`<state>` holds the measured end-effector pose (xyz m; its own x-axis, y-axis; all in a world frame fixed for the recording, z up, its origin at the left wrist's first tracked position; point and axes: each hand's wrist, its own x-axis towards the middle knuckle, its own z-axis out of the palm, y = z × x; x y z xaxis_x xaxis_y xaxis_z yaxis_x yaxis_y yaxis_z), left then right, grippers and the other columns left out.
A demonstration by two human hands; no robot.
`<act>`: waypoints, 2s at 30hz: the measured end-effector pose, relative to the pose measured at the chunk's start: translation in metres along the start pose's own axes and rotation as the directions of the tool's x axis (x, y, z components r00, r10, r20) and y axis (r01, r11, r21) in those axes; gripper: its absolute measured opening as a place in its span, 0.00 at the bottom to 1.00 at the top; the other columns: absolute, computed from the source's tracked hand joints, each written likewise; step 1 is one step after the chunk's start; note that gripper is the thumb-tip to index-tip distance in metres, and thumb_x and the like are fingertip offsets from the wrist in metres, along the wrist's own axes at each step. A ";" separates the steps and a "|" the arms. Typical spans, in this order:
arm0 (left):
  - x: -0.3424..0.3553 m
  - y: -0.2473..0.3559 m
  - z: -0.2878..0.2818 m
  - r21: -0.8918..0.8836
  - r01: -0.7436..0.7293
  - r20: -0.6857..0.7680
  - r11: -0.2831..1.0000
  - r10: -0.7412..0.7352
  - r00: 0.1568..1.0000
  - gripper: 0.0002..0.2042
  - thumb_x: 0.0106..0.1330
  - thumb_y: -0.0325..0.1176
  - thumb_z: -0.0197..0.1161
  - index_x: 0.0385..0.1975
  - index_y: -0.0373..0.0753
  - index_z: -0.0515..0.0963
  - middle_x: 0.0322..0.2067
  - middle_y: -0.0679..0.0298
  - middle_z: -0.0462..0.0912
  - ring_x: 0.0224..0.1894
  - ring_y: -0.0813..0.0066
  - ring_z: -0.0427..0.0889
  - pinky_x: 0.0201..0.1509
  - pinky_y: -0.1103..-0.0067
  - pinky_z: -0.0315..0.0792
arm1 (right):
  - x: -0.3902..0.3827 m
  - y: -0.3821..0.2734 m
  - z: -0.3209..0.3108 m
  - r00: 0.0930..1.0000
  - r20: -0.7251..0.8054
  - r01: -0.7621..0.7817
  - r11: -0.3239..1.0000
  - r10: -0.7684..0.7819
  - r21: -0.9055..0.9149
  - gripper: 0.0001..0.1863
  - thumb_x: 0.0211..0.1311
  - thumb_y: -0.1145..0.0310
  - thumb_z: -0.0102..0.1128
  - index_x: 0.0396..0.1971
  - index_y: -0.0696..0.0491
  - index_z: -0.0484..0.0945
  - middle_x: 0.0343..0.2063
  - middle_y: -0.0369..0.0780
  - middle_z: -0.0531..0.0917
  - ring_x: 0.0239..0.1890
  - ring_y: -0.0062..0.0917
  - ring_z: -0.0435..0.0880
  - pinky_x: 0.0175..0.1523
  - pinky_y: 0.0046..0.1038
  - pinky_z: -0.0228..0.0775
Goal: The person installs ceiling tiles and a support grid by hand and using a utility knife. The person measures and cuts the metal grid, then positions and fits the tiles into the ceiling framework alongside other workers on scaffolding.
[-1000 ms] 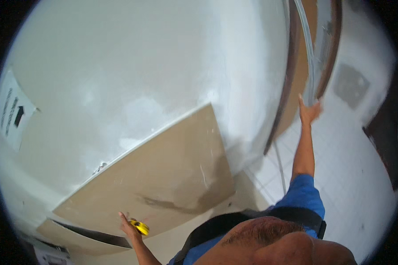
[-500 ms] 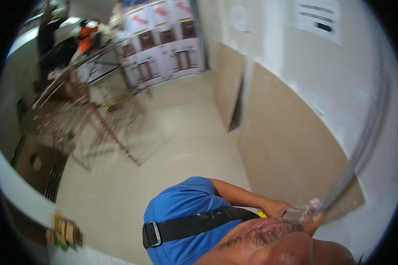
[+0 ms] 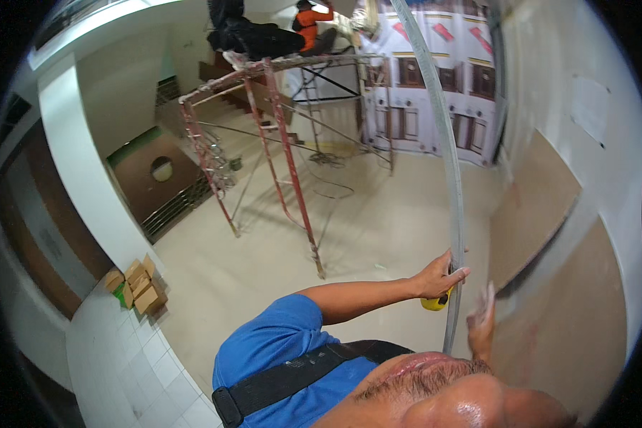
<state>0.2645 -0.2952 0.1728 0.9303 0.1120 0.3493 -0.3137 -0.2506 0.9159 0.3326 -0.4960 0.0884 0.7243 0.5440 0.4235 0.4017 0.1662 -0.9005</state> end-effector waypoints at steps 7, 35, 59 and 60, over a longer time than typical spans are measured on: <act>0.088 -0.058 -0.119 0.114 0.072 -0.146 0.991 -0.055 0.988 0.30 0.73 0.41 0.57 0.68 0.35 0.54 0.31 0.64 0.77 0.37 0.75 0.77 0.44 0.75 0.72 | -0.006 0.236 0.079 0.970 0.033 -0.228 0.947 0.241 -0.226 0.53 0.48 0.61 0.77 0.70 0.62 0.53 0.64 0.54 0.68 0.66 0.44 0.68 0.69 0.37 0.59; 0.442 -0.016 -0.547 0.573 0.323 -0.672 0.753 0.206 0.711 0.24 0.70 0.54 0.59 0.47 0.35 0.74 0.35 0.64 0.82 0.34 0.78 0.76 0.37 0.76 0.73 | 0.468 0.616 0.275 0.940 0.249 -0.119 0.909 0.233 -0.400 0.21 0.56 0.58 0.69 0.16 0.61 0.77 0.13 0.47 0.77 0.16 0.39 0.78 0.27 0.39 0.68; 0.343 0.198 -0.625 0.555 0.753 -0.733 0.355 0.637 0.239 0.39 0.57 0.39 0.72 0.65 0.30 0.59 0.48 0.48 0.79 0.46 0.61 0.80 0.52 0.70 0.75 | 0.601 0.186 0.468 0.613 0.756 -0.067 0.938 -0.230 0.340 0.22 0.54 0.55 0.75 0.20 0.59 0.77 0.14 0.39 0.77 0.18 0.24 0.68 0.27 0.30 0.67; 0.333 0.221 -0.632 0.588 0.690 -0.772 0.423 0.550 0.320 0.42 0.59 0.33 0.72 0.69 0.31 0.52 0.55 0.44 0.75 0.50 0.59 0.81 0.54 0.69 0.76 | 0.599 0.175 0.473 0.605 0.760 -0.066 0.936 -0.237 0.345 0.22 0.54 0.55 0.75 0.20 0.59 0.77 0.14 0.39 0.77 0.18 0.24 0.68 0.27 0.30 0.67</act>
<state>0.3847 0.2947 0.6162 -0.0212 0.6402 0.7679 0.6208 -0.5936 0.5120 0.5720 0.2484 0.1379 -0.0829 0.9149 0.3951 0.1354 0.4031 -0.9051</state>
